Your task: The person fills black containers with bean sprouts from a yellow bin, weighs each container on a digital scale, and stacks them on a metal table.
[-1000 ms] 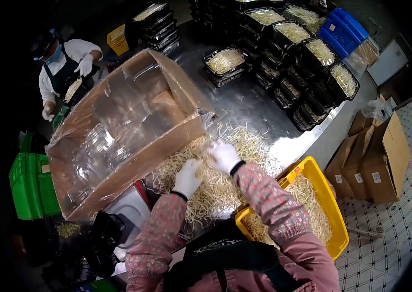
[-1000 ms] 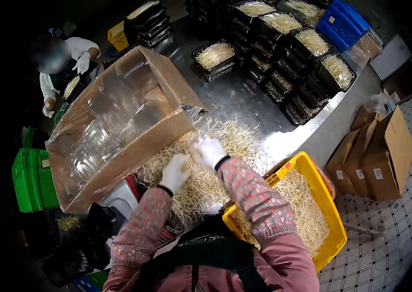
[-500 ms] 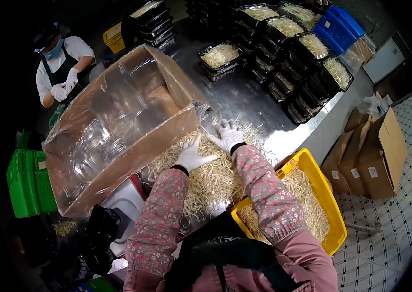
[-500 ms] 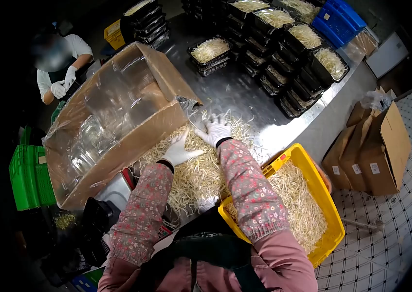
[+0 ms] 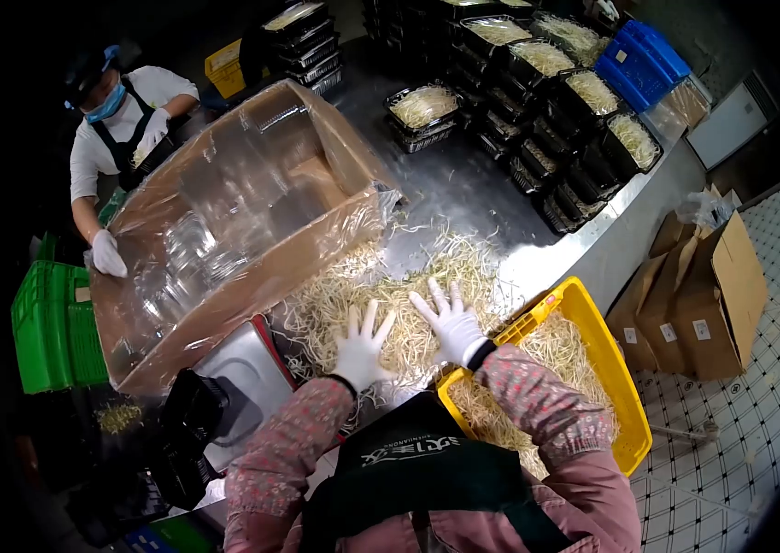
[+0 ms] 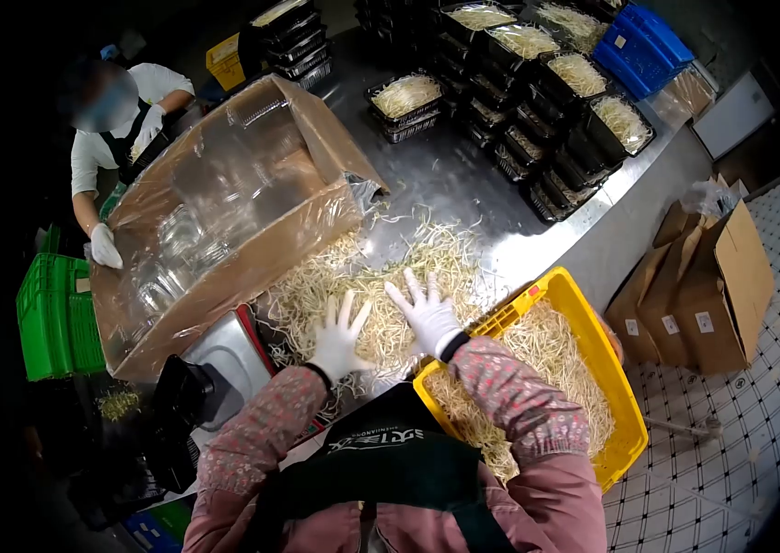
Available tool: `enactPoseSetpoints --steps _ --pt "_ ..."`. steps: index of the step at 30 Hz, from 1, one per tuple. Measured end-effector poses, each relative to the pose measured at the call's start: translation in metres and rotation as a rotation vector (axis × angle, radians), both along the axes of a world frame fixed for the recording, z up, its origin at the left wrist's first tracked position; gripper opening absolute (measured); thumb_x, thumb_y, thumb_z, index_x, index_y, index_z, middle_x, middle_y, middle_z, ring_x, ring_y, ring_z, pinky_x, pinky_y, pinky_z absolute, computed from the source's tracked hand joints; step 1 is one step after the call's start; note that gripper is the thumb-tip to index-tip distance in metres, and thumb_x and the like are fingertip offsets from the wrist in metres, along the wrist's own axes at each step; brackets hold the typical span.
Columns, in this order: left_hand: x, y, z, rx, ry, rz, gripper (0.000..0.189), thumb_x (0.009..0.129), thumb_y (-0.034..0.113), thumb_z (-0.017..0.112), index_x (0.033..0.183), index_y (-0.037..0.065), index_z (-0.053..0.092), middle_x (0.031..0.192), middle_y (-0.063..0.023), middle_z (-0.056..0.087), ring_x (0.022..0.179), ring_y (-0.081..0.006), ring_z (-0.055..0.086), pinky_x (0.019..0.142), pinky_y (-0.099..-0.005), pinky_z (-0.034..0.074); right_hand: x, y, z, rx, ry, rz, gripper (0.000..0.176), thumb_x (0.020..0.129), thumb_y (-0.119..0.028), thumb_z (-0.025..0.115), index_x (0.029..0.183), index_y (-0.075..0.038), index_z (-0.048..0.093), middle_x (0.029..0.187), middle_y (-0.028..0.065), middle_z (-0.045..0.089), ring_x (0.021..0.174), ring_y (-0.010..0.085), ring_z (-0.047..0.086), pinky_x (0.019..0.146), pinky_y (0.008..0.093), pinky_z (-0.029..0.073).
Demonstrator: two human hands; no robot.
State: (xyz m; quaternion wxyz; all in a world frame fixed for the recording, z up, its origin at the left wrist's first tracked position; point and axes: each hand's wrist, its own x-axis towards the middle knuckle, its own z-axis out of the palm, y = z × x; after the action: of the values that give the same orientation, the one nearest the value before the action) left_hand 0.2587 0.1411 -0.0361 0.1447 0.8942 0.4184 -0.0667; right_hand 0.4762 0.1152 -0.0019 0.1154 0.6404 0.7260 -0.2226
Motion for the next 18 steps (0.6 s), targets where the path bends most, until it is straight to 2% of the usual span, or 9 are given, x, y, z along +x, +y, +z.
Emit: enactPoseSetpoints --steps 1,2,3,4,6,8,10,14,18 --pt "0.015 0.011 -0.007 0.050 -0.059 0.013 0.111 0.059 0.034 0.086 0.152 0.024 0.026 0.159 -0.0132 0.015 0.138 -0.0445 0.027 0.096 -0.0652 0.039 -0.006 0.009 0.010 0.021 0.052 -0.019 0.128 0.060 -0.033 0.089 0.156 -0.028 0.005 0.161 0.0211 0.005 0.142 0.0515 0.018 0.102 0.0637 0.040" --pt "0.026 0.023 -0.013 0.094 -0.117 0.025 0.108 0.058 0.030 0.085 0.151 0.023 0.031 0.158 -0.0143 0.019 0.135 -0.0447 0.032 0.098 -0.0593 0.042 -0.007 0.021 -0.013 0.170 0.108 -0.071 0.113 0.064 -0.024 0.085 0.155 -0.027 0.016 0.160 0.0191 0.012 0.141 0.0478 0.026 0.101 0.0565 0.045" --pt "0.031 0.040 -0.013 0.024 -0.227 0.057 0.100 0.062 0.020 0.080 0.150 0.022 0.033 0.155 -0.0136 0.026 0.133 -0.0399 0.037 0.096 -0.0501 0.046 -0.004 0.033 -0.016 0.197 0.204 -0.162 0.101 0.066 -0.021 0.083 0.150 -0.025 0.028 0.157 0.0160 0.021 0.138 0.0430 0.033 0.101 0.0510 0.046" --pt "0.036 0.054 -0.013 -0.066 -0.444 0.176 0.081 0.065 0.013 0.076 0.140 0.016 0.048 0.146 -0.0142 0.041 0.127 -0.0358 0.046 0.096 -0.0413 0.048 0.001 0.044 -0.016 0.225 0.301 -0.253 0.089 0.067 -0.018 0.080 0.146 -0.024 0.040 0.155 0.0129 0.030 0.135 0.0383 0.040 0.102 0.0455 0.047" --pt "0.040 0.073 0.001 0.052 -0.693 0.144 0.064 0.069 0.010 0.074 0.131 0.012 0.057 0.133 -0.0106 0.055 0.116 -0.0278 0.056 0.095 -0.0354 0.049 0.012 0.058 0.000 0.336 0.581 -0.381 0.068 0.067 -0.013 0.077 0.132 -0.021 0.057 0.142 0.0061 0.048 0.128 0.0299 0.049 0.103 0.0379 0.045" --pt "0.034 0.077 0.045 0.035 -1.019 0.087 0.050 0.072 0.009 0.073 0.120 0.008 0.064 0.124 -0.0104 0.061 0.110 -0.0252 0.061 0.096 -0.0322 0.048 0.026 0.051 0.033 0.523 0.824 -0.300 0.058 0.071 -0.008 0.074 0.126 -0.019 0.063 0.130 0.0048 0.057 0.123 0.0250 0.054 0.105 0.0334 0.042" --pt "0.026 0.083 0.082 -0.007 -1.033 0.065 0.040 0.074 0.008 0.074 0.113 0.002 0.065 0.121 -0.0145 0.062 0.109 -0.0264 0.062 0.095 -0.0319 0.048 0.034 0.054 0.050 0.442 1.074 -0.292 0.051 0.072 -0.008 0.078 0.121 -0.011 0.066 0.125 0.0068 0.060 0.117 0.0242 0.056 0.104 0.0353 0.043" --pt "0.014 0.083 0.132 0.026 -1.076 0.022 0.038 0.074 0.007 0.073 0.111 -0.001 0.065 0.114 -0.0143 0.064 0.107 -0.0254 0.062 0.095 -0.0322 0.047 0.022 0.046 0.104 0.658 1.183 -0.181 0.043 0.072 -0.001 0.076 0.113 -0.010 0.071 0.122 0.0069 0.062 0.115 0.0207 0.056 0.103 0.0336 0.043" --pt "-0.002 0.062 0.159 -0.002 -1.144 0.022 0.037 0.074 0.003 0.070 0.110 -0.003 0.065 0.113 -0.0123 0.065 0.107 -0.0228 0.061 0.095 -0.0323 0.047 0.008 0.041 0.123 0.646 1.277 -0.113 0.033 0.076 -0.002 0.072 0.108 -0.009 0.073 0.121 0.0084 0.063 0.117 0.0212 0.056 0.103 0.0350 0.042"
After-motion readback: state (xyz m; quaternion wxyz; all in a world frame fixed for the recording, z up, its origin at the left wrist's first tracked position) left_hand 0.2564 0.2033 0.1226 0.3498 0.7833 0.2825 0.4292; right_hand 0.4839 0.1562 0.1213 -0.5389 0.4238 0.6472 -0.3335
